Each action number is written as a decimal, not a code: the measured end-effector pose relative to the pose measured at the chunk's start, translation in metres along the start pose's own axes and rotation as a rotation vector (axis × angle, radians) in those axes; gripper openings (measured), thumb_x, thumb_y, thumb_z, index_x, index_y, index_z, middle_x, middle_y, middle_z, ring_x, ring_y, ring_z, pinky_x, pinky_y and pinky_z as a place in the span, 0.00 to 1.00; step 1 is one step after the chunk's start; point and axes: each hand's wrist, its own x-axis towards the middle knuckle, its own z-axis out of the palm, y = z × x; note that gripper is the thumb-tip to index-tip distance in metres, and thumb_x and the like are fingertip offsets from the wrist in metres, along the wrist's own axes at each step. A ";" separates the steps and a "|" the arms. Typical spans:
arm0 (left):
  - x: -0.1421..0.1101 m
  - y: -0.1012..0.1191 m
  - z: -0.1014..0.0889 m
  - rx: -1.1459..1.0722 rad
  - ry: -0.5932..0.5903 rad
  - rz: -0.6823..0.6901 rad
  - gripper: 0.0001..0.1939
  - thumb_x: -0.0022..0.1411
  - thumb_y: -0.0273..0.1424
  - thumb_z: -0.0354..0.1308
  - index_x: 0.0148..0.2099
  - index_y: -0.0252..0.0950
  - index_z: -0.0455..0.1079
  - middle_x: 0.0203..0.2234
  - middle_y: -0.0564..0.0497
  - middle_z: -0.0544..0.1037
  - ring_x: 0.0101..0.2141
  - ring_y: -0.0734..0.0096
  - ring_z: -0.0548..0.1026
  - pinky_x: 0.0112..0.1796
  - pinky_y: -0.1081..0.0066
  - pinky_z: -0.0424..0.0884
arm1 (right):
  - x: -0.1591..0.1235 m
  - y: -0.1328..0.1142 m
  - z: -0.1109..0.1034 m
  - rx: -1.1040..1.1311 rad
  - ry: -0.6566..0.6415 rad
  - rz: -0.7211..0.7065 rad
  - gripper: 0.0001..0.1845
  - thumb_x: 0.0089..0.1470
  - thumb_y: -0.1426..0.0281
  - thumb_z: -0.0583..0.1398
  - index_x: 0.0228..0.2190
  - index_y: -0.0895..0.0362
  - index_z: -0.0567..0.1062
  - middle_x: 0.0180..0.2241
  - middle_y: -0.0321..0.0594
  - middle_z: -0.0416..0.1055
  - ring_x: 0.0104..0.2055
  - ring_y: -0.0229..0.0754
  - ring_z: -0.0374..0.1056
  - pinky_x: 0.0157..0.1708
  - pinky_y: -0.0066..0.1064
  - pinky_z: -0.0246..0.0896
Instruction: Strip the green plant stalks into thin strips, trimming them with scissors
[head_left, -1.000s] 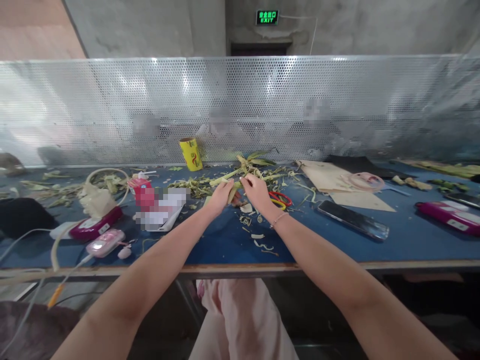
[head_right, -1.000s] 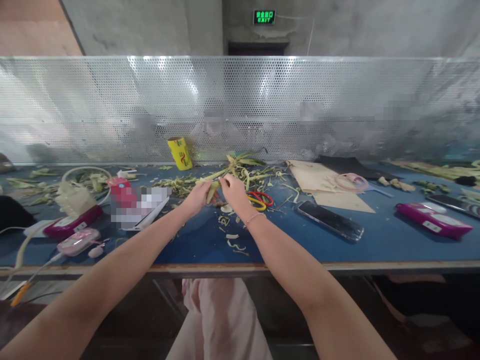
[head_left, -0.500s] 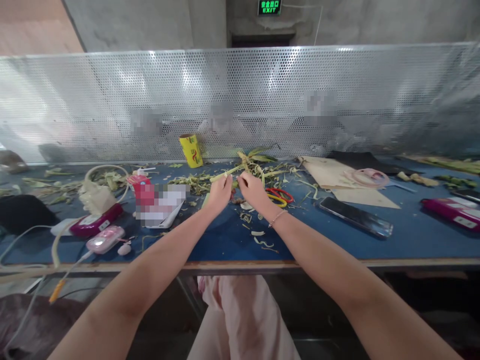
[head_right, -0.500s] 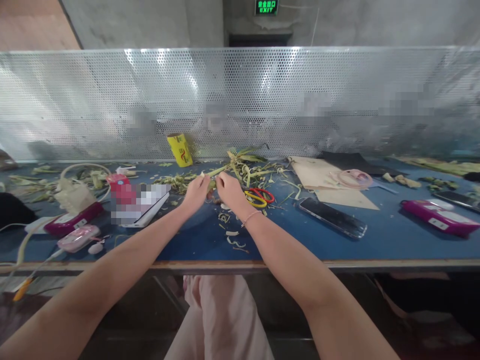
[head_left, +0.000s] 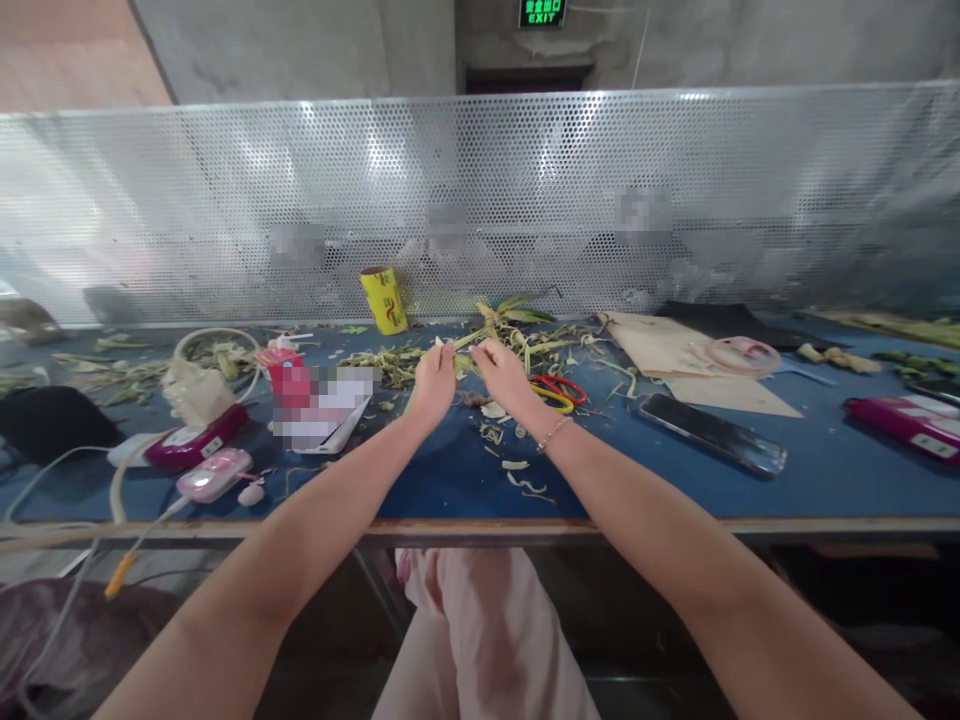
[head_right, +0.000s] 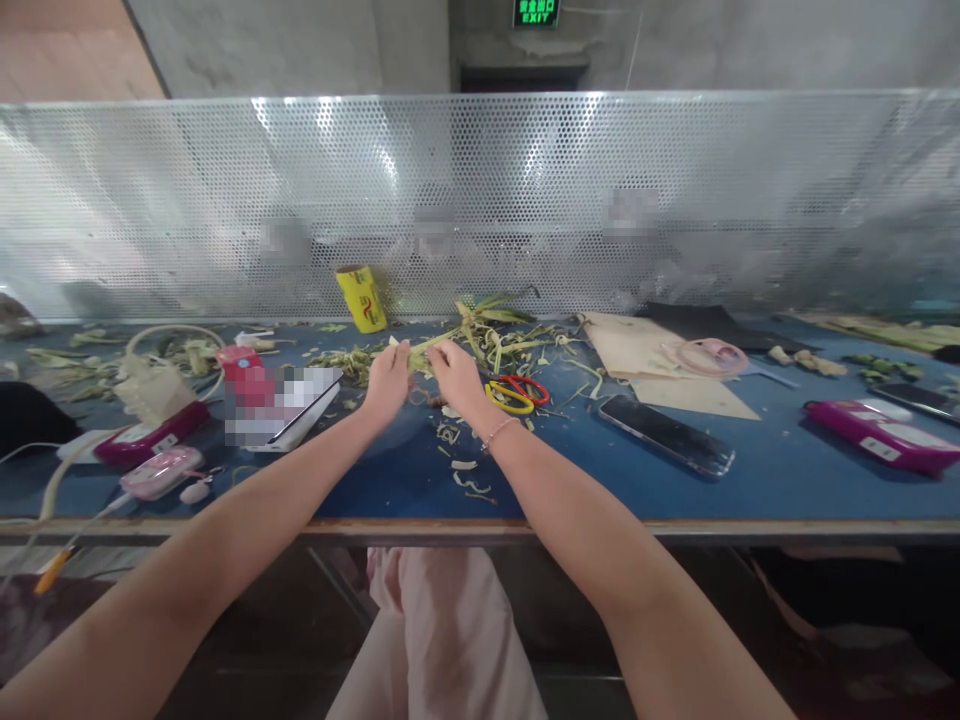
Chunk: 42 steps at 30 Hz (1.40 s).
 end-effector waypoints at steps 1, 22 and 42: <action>0.002 -0.001 0.000 0.011 0.021 -0.007 0.19 0.63 0.36 0.43 0.21 0.37 0.52 0.11 0.57 0.57 0.16 0.78 0.58 0.23 0.74 0.54 | 0.000 -0.001 0.001 0.000 -0.001 -0.001 0.14 0.54 0.62 0.50 0.20 0.55 0.59 0.18 0.31 0.55 0.24 0.36 0.53 0.27 0.28 0.47; 0.005 -0.002 -0.004 0.039 -0.098 0.063 0.16 0.63 0.36 0.43 0.23 0.37 0.53 0.08 0.59 0.56 0.14 0.77 0.60 0.23 0.73 0.56 | 0.004 0.010 -0.006 0.040 0.014 0.037 0.15 0.54 0.62 0.51 0.20 0.55 0.59 0.16 0.29 0.51 0.21 0.34 0.50 0.24 0.28 0.44; -0.001 -0.005 0.002 -0.078 -0.257 0.041 0.13 0.62 0.38 0.46 0.28 0.36 0.57 0.13 0.57 0.64 0.13 0.81 0.62 0.17 0.77 0.58 | 0.001 0.008 -0.006 -0.057 -0.112 0.191 0.18 0.54 0.60 0.50 0.18 0.56 0.62 0.15 0.32 0.61 0.23 0.36 0.59 0.27 0.28 0.49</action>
